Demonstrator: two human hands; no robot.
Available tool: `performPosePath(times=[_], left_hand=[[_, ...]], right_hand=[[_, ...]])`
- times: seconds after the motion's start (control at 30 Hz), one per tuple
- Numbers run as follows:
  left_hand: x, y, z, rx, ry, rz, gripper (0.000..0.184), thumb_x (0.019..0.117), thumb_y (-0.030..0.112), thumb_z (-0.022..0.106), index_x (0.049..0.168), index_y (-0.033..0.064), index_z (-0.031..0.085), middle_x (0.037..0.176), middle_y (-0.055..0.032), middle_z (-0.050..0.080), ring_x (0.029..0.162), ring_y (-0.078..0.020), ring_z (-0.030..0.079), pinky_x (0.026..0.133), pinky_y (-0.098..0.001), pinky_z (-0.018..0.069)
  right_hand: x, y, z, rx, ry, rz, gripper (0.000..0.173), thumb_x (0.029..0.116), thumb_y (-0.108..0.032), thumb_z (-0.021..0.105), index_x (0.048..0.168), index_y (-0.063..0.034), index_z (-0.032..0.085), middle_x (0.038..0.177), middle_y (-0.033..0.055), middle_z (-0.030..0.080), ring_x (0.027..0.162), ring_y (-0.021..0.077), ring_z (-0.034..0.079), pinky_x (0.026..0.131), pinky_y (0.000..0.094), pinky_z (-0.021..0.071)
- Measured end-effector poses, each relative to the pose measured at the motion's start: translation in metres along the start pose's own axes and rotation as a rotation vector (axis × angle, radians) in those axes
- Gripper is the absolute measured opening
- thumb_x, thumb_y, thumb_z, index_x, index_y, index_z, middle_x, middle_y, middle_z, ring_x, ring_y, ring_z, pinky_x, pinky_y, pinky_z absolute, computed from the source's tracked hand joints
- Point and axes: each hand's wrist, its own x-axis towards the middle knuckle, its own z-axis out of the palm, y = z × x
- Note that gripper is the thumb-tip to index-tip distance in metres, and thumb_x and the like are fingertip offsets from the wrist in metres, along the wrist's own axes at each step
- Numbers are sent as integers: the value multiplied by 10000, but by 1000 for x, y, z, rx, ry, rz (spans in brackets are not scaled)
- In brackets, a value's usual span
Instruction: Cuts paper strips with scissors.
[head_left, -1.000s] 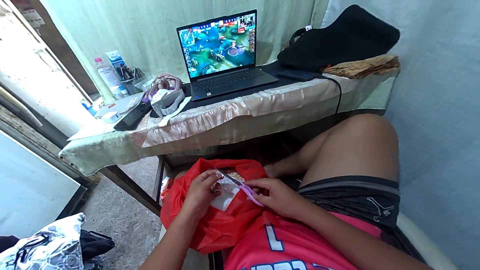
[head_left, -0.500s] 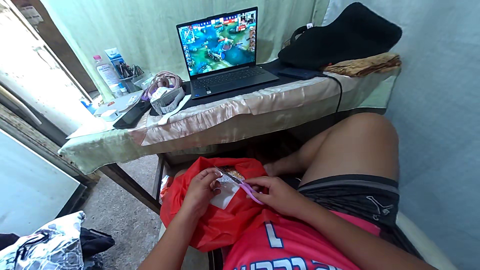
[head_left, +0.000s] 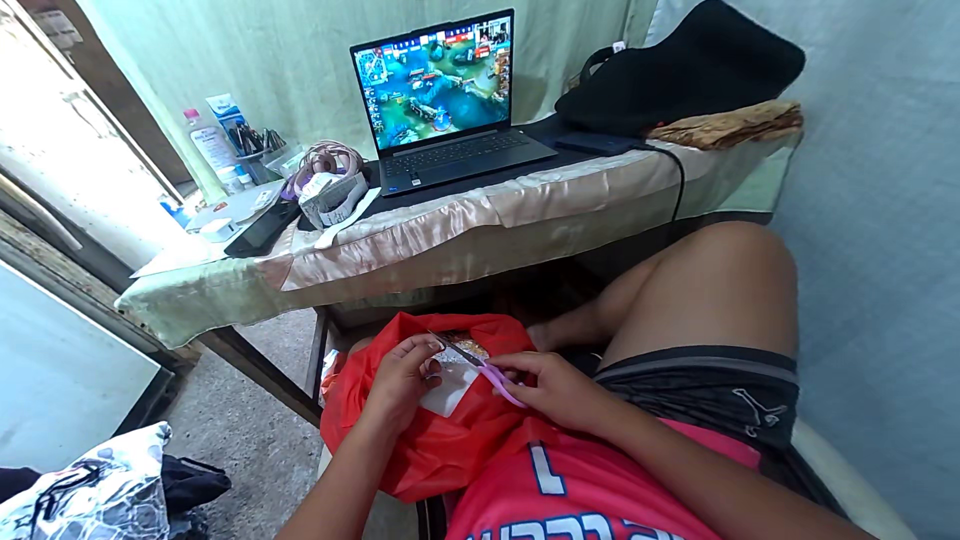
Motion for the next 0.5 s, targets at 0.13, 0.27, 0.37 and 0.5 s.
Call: performPosePath(times=[0.13,0.27,0.37,0.5], left_hand=[[0,0,0,1,6,-3,127,1013,102,595,1093,40,671,873,-89,677,670,-148,620,611,-306,553],[0,0,0,7,7,-3,121,1009,98,599,1092,44,669,871,-88,676,669,-146,619,608,-305,551],[0,0,0,11,6,1,120,1007,91,597,1090,45,671,872,-88,678,671,-147,621,612,-308,553],[0,0,1,15,6,2,126,1003,74,594,1099,44,670,865,-86,675,674,-150,622,612,-309,554]], right_hand=[[0,1,0,-2,-1,-2,355,985,-276,679,1326,-178,687,1105,-31,726,949,23,677,875,218,568],[0,0,0,1,1,1,352,986,-276,676,1325,-185,688,1105,-34,727,947,23,678,878,223,570],[-1,0,0,-6,2,2,351,985,-288,678,1323,-193,691,1096,-40,727,942,21,675,871,220,567],[0,1,0,-3,6,-2,346,986,-283,676,1319,-189,693,1098,-36,728,943,26,678,873,225,569]])
